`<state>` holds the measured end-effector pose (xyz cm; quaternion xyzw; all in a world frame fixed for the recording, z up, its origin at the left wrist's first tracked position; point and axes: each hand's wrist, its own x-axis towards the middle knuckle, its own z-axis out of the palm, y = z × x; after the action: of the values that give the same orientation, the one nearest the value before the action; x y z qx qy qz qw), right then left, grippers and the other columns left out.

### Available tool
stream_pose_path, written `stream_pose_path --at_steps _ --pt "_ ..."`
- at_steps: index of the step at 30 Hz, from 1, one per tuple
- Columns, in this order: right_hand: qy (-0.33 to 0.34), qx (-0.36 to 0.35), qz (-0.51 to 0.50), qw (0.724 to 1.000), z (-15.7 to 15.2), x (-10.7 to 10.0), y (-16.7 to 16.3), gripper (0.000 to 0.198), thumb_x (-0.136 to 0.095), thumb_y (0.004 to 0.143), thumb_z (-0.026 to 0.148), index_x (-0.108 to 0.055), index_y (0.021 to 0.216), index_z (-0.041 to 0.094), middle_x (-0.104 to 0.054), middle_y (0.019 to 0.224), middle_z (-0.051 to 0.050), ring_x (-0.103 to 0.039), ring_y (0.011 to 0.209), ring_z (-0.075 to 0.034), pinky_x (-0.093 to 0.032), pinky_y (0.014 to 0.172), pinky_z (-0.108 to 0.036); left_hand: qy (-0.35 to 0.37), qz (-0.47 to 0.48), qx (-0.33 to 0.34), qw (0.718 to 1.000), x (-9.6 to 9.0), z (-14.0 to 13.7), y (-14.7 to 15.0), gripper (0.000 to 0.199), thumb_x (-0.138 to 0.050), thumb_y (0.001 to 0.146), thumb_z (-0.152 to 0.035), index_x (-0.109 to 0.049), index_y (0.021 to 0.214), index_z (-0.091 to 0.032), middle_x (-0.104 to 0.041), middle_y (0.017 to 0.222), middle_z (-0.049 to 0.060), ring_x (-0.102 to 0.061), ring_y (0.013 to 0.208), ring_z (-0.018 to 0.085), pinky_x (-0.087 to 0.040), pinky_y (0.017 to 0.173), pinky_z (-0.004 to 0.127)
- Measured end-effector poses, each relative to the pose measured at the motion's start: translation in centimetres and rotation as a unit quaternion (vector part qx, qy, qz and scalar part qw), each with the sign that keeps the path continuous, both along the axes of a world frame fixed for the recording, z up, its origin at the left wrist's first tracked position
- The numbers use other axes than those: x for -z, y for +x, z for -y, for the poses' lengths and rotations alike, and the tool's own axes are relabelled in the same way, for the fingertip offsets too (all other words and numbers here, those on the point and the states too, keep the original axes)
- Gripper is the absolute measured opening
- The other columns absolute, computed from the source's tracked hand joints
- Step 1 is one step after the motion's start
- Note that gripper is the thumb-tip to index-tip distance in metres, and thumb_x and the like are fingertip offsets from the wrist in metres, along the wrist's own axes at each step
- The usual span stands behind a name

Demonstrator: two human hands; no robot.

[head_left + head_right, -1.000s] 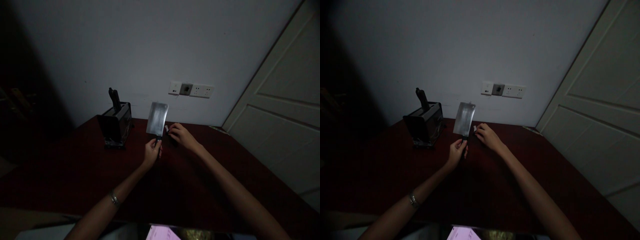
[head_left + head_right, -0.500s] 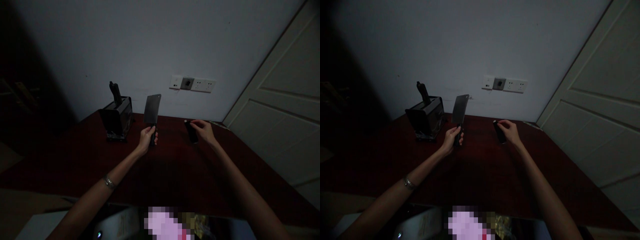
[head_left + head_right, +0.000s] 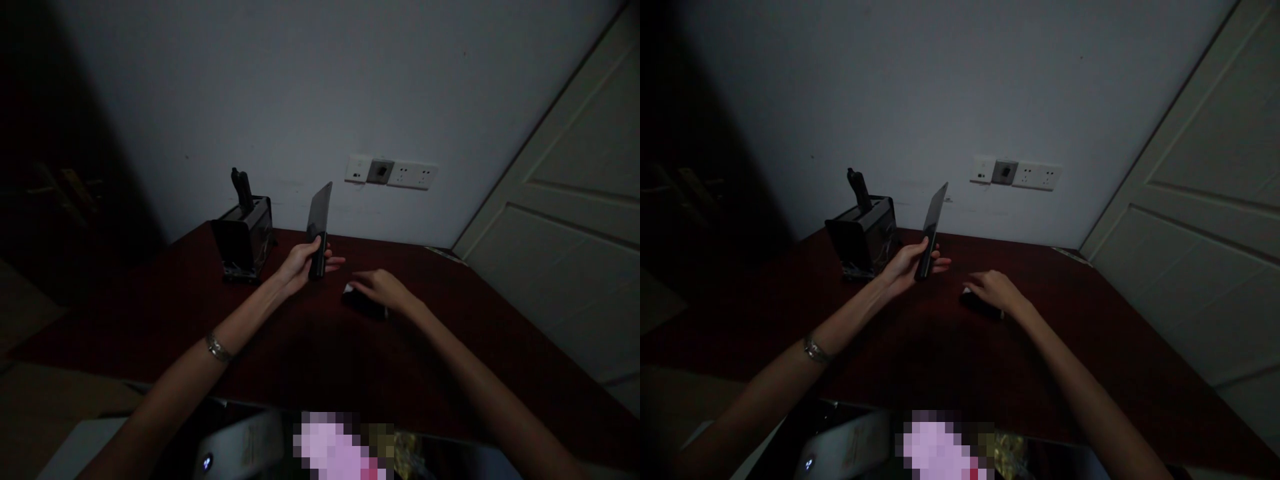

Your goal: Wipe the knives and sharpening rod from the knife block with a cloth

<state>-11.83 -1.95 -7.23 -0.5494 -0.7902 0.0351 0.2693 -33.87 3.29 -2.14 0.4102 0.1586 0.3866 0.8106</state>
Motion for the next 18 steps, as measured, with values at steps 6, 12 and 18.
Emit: stream_pose_path --at_steps 6,12,18 --pt "0.257 0.013 -0.033 0.966 2.1 -8.6 -1.8 0.037 -0.048 0.083 0.030 -0.054 0.116 0.016 -0.061 0.112 -0.012 -0.057 0.103 -0.022 -0.045 0.090 -0.042 -0.087 0.073 0.012 0.993 -1.3 -0.7 1.5 0.018 -0.045 0.087 -0.023 -0.055 0.082 -0.008 -0.063 0.081 0.012 -0.061 0.094 0.026 -0.041 0.090 0.041" --pt "0.248 -0.082 0.068 0.963 3.2 -10.9 -6.3 0.061 -0.055 0.079 0.035 -0.034 0.133 0.015 -0.042 0.134 -0.015 -0.036 0.125 -0.027 -0.035 0.099 -0.052 -0.129 0.107 -0.009 0.986 -2.7 -1.2 3.1 0.019 -0.040 0.088 -0.019 -0.056 0.085 -0.010 -0.064 0.084 0.011 -0.063 0.082 0.019 -0.045 0.082 0.031" --pt "0.254 -0.038 0.130 0.958 1.4 -10.3 -7.4 0.052 -0.051 0.083 0.029 -0.040 0.127 0.006 -0.045 0.128 -0.021 -0.040 0.121 -0.028 -0.038 0.098 -0.047 -0.168 0.100 -0.029 0.980 -3.5 -0.6 4.0 0.020 -0.038 0.086 -0.012 -0.057 0.083 -0.012 -0.060 0.070 0.004 -0.057 0.064 0.010 -0.046 0.069 0.022"
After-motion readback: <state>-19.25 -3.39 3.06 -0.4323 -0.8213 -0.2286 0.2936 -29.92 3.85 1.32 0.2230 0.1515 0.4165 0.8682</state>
